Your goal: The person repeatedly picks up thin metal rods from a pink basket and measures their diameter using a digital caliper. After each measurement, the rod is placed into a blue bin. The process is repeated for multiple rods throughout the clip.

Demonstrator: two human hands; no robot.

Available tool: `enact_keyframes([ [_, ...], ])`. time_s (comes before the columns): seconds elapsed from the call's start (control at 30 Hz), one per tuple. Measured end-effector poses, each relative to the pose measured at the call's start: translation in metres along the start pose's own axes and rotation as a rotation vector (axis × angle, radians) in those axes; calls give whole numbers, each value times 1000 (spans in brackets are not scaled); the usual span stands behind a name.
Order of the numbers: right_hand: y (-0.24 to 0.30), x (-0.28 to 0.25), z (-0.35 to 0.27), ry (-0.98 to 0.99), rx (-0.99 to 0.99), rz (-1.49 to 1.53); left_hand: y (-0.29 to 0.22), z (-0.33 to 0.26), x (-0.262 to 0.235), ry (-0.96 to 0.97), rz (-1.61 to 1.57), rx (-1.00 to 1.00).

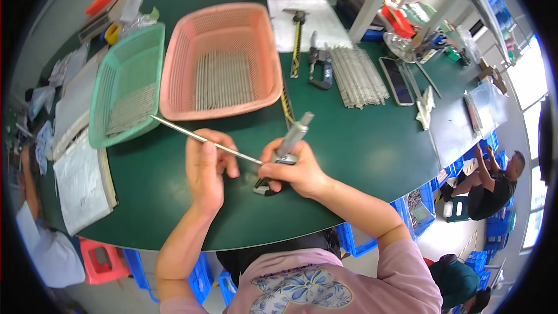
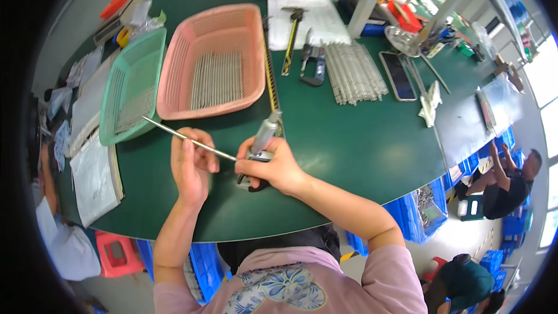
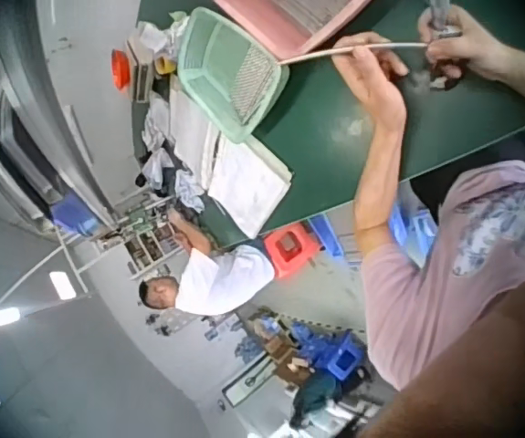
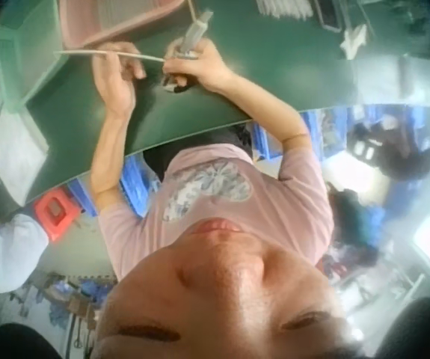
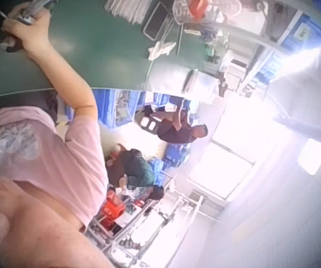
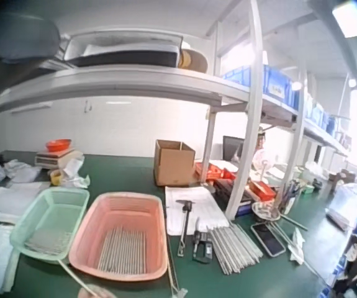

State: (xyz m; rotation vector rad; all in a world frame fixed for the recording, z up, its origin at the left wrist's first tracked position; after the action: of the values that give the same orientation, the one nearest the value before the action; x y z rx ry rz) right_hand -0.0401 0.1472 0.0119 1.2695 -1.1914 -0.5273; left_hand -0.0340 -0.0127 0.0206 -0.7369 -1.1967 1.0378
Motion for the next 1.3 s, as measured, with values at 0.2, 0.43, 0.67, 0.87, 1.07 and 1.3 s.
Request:
enact_keyframes([
  [0.2, -7, -6, -6, -37, 37, 147, 19, -17, 4, 239, -26, -194],
  [0.43, 18, -23, -6, -58, 93, 447, 21, -16, 6, 225, -90, -285],
  [0.67, 19, -33, -4, -42, 128, 519, 30, -23, 12, 311, -58, -315],
  [0.87, 18, -32, -3, -28, 151, 556, 28, -24, 16, 331, -28, -338],
  [1.07, 16, -31, -3, -23, 152, 548, 28, -26, 16, 338, -25, -364],
  [1.3, 18, -29, -5, -69, 146, 509, 29, -25, 14, 374, -88, -375],
])
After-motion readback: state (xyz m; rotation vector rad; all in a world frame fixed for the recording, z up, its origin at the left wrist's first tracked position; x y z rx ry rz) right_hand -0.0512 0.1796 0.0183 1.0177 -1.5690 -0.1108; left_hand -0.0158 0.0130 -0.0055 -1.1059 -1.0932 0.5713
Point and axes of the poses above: each hand's wrist, its own z-axis towards the middle knuckle, its own x-axis out of the palm, y = z × x, the point moved 2 cm from there along z, towards the middle knuckle, and after that the axes turned 1 degree about -y, right-handed, at the moved point
